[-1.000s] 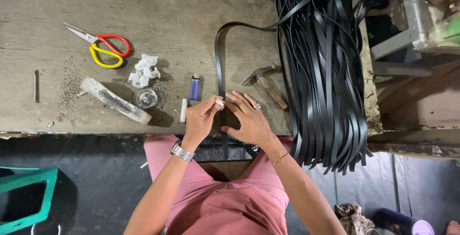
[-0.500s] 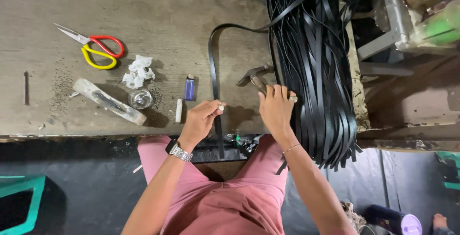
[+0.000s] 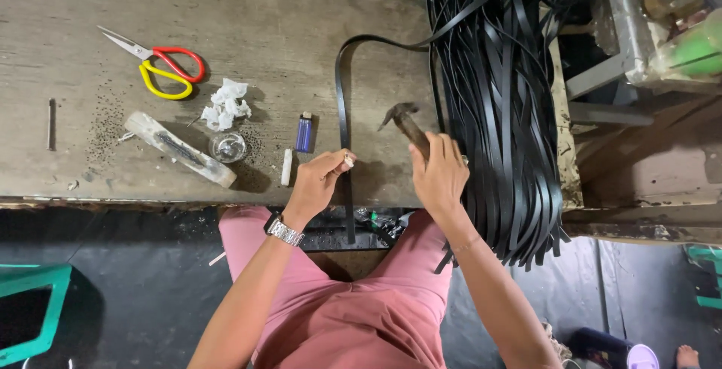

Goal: The person hammers a nail into a black rubber strip using a hammer and a small white guide block. They repeat this process on multiple rubber strips, occasionally adjusting the strip position on the workbench.

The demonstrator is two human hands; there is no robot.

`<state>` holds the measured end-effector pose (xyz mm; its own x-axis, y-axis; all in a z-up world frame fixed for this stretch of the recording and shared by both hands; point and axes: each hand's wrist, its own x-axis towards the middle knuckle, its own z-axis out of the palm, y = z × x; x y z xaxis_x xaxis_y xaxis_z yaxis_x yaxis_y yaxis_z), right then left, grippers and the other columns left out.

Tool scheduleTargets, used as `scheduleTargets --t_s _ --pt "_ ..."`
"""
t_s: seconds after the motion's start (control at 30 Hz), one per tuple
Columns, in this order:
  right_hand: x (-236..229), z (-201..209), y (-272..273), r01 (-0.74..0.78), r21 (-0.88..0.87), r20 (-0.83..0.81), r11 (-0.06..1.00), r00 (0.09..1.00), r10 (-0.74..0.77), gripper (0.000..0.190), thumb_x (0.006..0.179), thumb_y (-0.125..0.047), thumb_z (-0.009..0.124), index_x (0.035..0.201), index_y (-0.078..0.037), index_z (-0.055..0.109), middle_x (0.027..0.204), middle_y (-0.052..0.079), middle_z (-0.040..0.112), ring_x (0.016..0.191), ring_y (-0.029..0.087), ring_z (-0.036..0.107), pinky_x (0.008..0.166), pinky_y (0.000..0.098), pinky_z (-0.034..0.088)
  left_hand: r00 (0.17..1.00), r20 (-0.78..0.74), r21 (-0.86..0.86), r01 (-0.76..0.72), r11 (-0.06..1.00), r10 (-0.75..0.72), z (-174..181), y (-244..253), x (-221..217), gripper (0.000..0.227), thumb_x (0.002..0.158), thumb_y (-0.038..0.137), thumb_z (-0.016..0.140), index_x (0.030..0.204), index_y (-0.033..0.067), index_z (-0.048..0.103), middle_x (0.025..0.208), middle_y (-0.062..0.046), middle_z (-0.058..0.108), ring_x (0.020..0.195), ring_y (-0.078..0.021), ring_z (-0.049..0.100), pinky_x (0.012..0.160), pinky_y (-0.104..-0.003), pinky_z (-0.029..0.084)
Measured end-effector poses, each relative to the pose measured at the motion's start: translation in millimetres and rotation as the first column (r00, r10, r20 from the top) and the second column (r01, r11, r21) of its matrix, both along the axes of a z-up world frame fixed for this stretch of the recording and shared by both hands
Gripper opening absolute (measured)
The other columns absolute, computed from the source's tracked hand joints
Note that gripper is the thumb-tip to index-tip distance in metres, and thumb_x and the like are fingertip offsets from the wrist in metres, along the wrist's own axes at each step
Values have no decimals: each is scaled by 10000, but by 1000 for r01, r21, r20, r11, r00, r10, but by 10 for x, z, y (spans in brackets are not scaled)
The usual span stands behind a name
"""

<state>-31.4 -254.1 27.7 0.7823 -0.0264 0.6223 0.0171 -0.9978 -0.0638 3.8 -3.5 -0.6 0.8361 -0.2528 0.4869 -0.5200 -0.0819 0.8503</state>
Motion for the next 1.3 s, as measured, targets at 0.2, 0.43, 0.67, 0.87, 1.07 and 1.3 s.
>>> scheduleTargets --t_s 0.2,0.43,0.67,0.87,1.07,1.3 --pt "165 -327 125 -75 -63 12 995 997 76 396 849 -163 750 1231 -87 680 1123 116 596 1106 351 567 931 473 444 1000 -19 -28 6 1000 -6 -33 7 -12 243 960 -58 662 1156 35 773 841 -151 757 761 -252 747 721 -356 593" --pt "70 -187 670 -539 190 -62 821 828 558 527 791 -486 810 1177 -146 697 1326 76 647 1269 308 607 1074 473 431 998 -55 -16 -12 1000 11 9 13 -2 222 981 -10 659 1149 72 780 842 -127 751 793 -213 748 752 -358 596" --pt "70 -198 649 -548 275 -66 790 809 584 556 811 -491 819 1243 -169 679 1357 82 625 1285 324 597 1067 499 420 996 -93 -33 -13 999 10 -5 13 7 211 998 27 656 1164 69 779 879 -129 762 834 -187 743 785 -355 594" --pt "63 -200 649 -544 287 -86 789 805 586 544 843 -525 788 1237 -167 680 1347 79 624 1307 314 583 1064 501 416 993 -115 -46 -33 998 27 40 24 6 186 1027 75 631 1140 61 778 850 -117 760 829 -174 738 780 -357 589" --pt "56 -203 640 -538 295 -82 790 809 582 549 844 -541 784 1243 -177 683 1348 67 627 1308 304 587 1066 501 425 993 -96 -20 -72 997 70 57 32 2 181 1034 120 636 1137 51 768 855 -135 768 840 -223 758 761 -367 590" --pt "70 -180 666 -553 246 -51 796 813 580 560 839 -575 768 1243 -198 679 1337 61 631 1293 291 597 1065 476 423 994 -61 -22 -92 996 90 59 -10 6 147 993 89 697 1107 46 778 864 -134 781 816 -262 770 727 -353 590"
